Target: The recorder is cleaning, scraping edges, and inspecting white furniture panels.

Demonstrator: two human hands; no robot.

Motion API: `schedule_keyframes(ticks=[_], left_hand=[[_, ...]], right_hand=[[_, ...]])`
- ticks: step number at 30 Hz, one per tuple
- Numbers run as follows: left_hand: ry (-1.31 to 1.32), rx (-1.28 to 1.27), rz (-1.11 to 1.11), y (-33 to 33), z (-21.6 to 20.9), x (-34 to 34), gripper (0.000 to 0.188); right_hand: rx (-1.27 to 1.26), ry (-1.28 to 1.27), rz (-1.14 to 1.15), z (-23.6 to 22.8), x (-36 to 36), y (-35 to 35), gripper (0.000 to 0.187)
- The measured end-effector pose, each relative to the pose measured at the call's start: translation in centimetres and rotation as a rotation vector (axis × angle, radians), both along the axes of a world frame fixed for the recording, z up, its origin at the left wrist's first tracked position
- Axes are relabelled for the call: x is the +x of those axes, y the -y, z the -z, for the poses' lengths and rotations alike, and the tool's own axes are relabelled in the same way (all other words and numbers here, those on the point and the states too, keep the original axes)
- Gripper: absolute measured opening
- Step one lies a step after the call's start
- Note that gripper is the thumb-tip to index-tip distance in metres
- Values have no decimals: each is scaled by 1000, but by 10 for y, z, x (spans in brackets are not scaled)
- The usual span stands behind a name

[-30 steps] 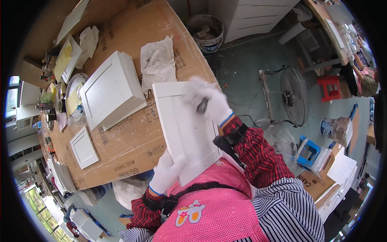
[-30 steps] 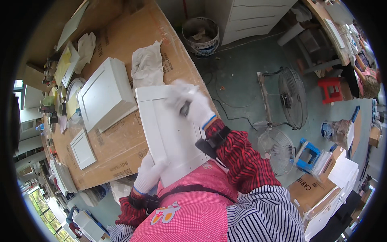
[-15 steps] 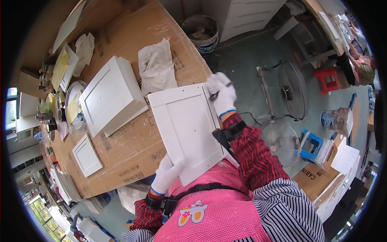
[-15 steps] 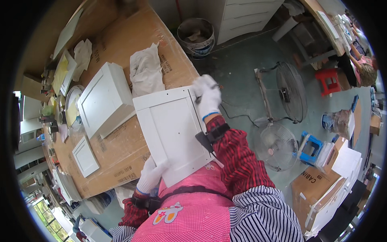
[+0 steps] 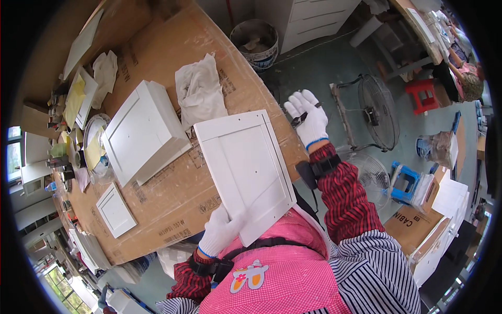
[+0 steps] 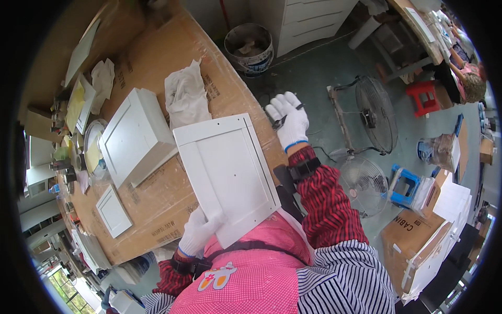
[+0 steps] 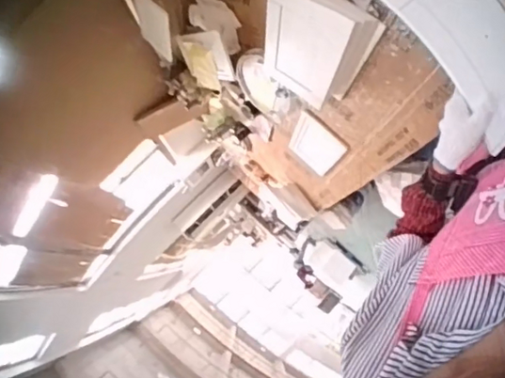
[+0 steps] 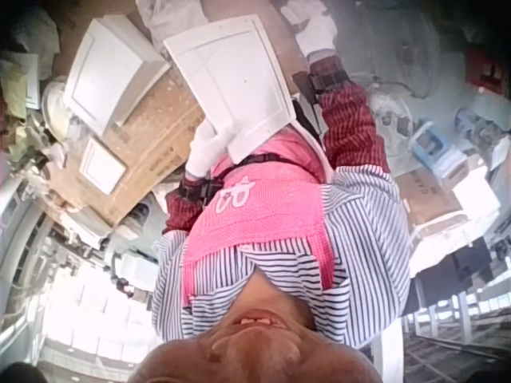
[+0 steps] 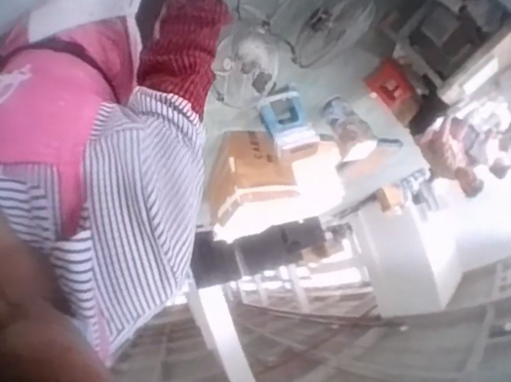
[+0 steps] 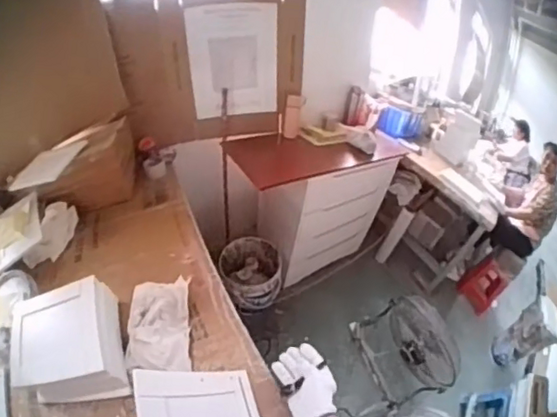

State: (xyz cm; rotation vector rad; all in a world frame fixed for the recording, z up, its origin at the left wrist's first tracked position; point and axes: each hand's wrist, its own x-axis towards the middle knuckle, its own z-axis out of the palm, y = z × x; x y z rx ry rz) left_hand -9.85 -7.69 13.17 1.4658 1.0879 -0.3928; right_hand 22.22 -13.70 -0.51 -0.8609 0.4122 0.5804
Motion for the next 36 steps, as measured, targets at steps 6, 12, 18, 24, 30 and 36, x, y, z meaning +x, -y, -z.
schedule_keyframes(ticks=[6,12,18,24,30,36], left_hand=[[-134,31,141,-1,-32,22,47],[54,-6,103,2,12,0,49],[-143,0,163,-9,-27,25,50],[-86,11,190,-10,-12,27,49],[-126,179,274,-15,-36,40,45],[-83,226,309,-2,-52,65,45]], right_hand=[[492,-165,-682,-89,-94,-20,33],[411,-105,-48,30,19,0,12],[138,-8,-709,-99,-77,-34,30],[500,-140,-340,44,18,23,30],[3,220,-670,-30,9,1,27],[-317,726,-653,-23,-78,35,27]])
